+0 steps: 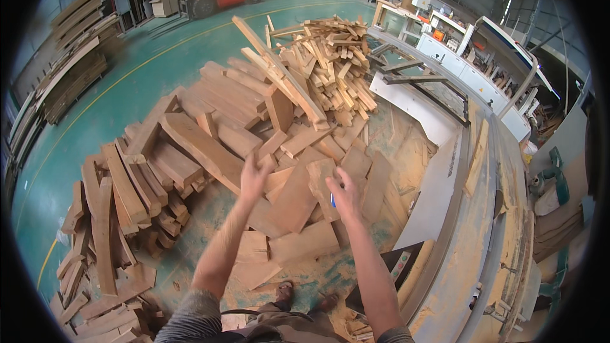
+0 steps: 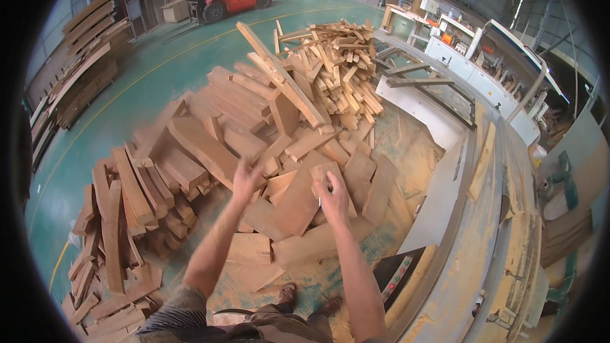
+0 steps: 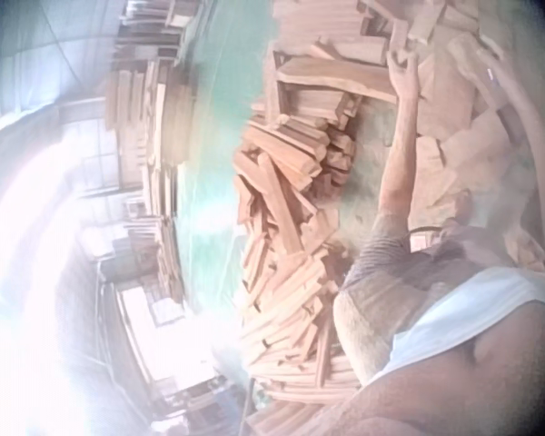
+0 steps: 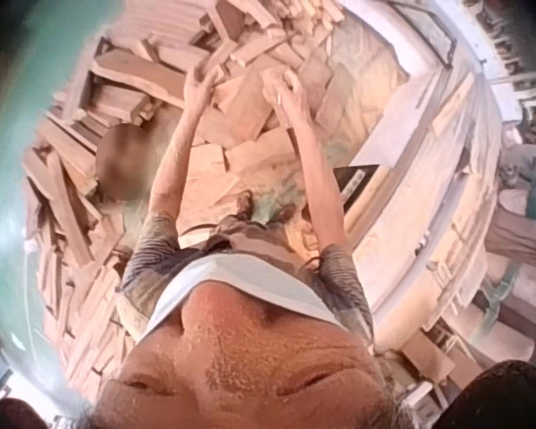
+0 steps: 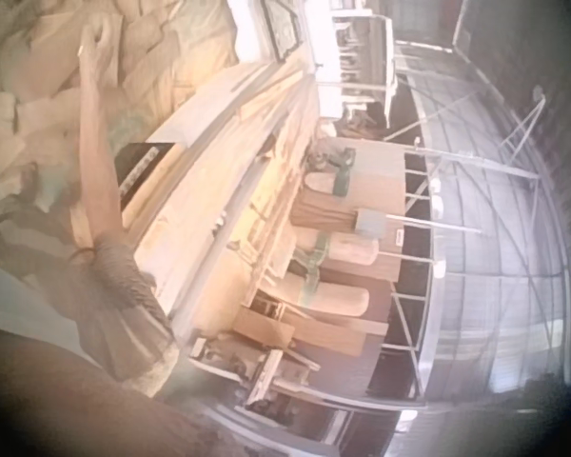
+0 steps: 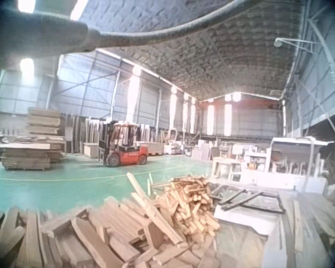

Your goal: The person picks up a wooden plank, inspects it, and places it on a table saw. They then push the plank through the saw to cut it and measure the resulting piece with a tape measure before discarding it.

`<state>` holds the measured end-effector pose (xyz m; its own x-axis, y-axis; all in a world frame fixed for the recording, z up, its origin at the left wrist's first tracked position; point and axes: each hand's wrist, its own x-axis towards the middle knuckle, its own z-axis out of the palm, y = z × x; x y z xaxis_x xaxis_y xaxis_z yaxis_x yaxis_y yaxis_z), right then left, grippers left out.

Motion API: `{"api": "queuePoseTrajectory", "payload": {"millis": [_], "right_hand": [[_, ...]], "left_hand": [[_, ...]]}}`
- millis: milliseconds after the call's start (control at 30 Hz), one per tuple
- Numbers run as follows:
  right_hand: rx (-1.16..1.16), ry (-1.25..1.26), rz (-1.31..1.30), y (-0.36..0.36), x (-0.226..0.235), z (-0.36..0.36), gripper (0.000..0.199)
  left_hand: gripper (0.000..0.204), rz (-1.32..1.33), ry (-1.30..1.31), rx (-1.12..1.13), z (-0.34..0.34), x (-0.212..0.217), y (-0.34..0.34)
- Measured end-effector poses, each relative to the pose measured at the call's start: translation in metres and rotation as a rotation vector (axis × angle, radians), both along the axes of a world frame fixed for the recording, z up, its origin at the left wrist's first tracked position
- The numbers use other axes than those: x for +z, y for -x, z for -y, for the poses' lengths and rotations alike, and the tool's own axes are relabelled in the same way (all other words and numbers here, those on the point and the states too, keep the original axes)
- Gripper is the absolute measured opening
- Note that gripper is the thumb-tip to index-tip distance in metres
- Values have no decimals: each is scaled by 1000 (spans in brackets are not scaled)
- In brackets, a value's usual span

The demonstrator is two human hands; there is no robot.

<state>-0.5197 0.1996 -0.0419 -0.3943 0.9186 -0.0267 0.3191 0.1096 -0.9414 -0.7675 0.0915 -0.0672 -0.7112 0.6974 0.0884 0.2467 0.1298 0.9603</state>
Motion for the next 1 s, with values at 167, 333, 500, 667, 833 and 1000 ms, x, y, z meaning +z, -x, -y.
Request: {"api": "queuePoseTrajectory", "payload": {"millis": [167,333,500,667,833,1000], "right_hand": [[113,110,137,-56,-114,61,61],[-61,542,216,-222,-235,175,37],[-340,997,119,-302,-238,238,26],[-318,710,304,-333,-241,261,9],[-459,792,-29,-333,-275,266,23],[-514,750,-56,-317,-257,264,31]], "left_hand": [[22,435,125,-149,174,-215,-81],[47,887,544,512,347,-322,-111],[48,796,867,684,477,-372,-98],[41,832,762,545,431,-367,-82],[71,870,513,340,319,-324,-70],[76,845,439,203,258,-283,-62]]}}
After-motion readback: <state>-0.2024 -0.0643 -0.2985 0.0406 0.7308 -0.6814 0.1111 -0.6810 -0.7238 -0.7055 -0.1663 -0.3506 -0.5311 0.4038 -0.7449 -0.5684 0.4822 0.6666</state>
